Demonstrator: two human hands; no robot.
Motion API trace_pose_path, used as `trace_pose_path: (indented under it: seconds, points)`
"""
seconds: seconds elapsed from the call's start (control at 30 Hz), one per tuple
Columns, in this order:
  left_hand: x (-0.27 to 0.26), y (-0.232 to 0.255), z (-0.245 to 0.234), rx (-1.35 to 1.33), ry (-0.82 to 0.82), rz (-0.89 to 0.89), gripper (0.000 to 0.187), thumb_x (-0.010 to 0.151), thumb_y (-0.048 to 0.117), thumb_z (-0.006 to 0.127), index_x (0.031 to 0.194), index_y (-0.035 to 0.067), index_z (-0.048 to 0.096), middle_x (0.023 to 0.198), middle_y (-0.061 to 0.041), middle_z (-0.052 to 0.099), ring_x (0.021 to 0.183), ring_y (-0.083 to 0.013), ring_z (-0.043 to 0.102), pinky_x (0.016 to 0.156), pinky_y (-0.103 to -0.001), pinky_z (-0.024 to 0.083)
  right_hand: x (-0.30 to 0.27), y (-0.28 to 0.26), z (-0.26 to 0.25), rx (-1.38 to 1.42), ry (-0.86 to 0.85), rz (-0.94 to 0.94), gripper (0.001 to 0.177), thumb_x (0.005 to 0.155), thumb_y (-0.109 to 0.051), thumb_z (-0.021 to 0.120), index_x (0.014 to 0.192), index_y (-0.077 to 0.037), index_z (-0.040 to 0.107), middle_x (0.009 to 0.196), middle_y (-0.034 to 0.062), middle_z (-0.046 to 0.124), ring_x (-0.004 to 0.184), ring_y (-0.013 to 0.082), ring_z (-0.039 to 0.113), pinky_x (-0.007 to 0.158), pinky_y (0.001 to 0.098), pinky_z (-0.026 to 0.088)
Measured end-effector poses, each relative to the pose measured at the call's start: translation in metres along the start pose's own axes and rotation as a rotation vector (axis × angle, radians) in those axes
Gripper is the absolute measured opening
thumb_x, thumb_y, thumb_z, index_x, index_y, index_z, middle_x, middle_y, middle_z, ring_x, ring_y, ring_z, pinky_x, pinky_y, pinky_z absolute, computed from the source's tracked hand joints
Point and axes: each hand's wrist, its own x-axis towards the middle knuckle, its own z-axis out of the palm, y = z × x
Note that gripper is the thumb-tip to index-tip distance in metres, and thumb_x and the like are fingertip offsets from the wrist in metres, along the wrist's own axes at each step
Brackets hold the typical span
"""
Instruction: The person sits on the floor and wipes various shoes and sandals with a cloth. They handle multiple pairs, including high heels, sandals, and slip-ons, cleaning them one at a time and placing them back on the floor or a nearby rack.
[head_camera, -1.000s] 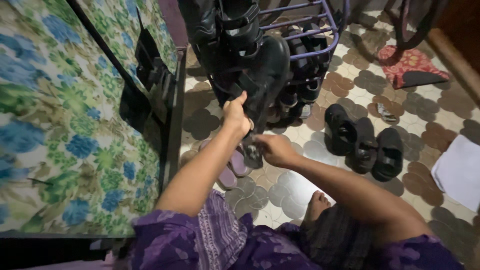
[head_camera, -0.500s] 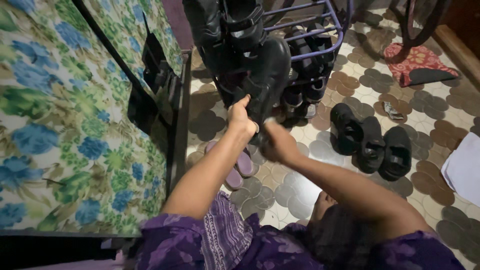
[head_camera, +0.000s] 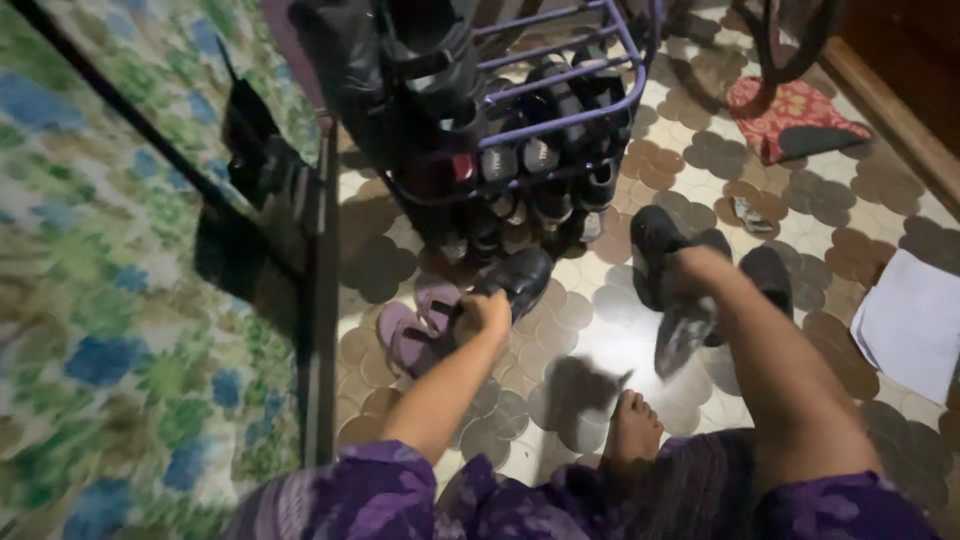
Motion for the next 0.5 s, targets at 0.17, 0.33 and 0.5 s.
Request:
trace_pose_path:
  seconds: [0.17,0.33,0.5]
  points:
    - [-0.004,-0.027,0.037,0.062,-0.165,-0.291,0.087,0.085,0.055,0.071,0.139,-0.005,0.038,0.138,-0.031,0.056,0.124,-0.0445,0.059,0.105,-0.05,0.047,0.023,0.064,0.036,0.133,0.146,0.193,0.033,0.074,-0.029,0.078,0.101,-0.009,0.077,0.101,0.0161,0.076,0.09,0.0308,0.073,0.082,0.0421,0.059]
    - [-0.001,-0.068,0.071,-0.857,-0.393,-0.538,0.048,0.088,0.031,0.068,0.121,0.003,0.046,0.111,-0.02,0.062,0.096,-0.0331,0.062,0.081,-0.043,0.048,0.054,0.07,0.124,0.212,0.091,0.263,0.035,0.072,-0.027,0.079,0.103,-0.01,0.075,0.102,0.0155,0.076,0.092,0.0302,0.073,0.083,0.0416,0.06]
    - [0.012,-0.114,0.078,-1.045,-0.632,-0.459,0.015,0.094,0.012,0.065,0.101,0.01,0.051,0.086,-0.008,0.064,0.067,-0.0191,0.061,0.056,-0.032,0.045,0.111,0.07,0.162,0.244,0.041,0.269,0.038,0.07,-0.025,0.08,0.105,-0.011,0.074,0.104,0.0149,0.075,0.093,0.0296,0.073,0.084,0.0412,0.06]
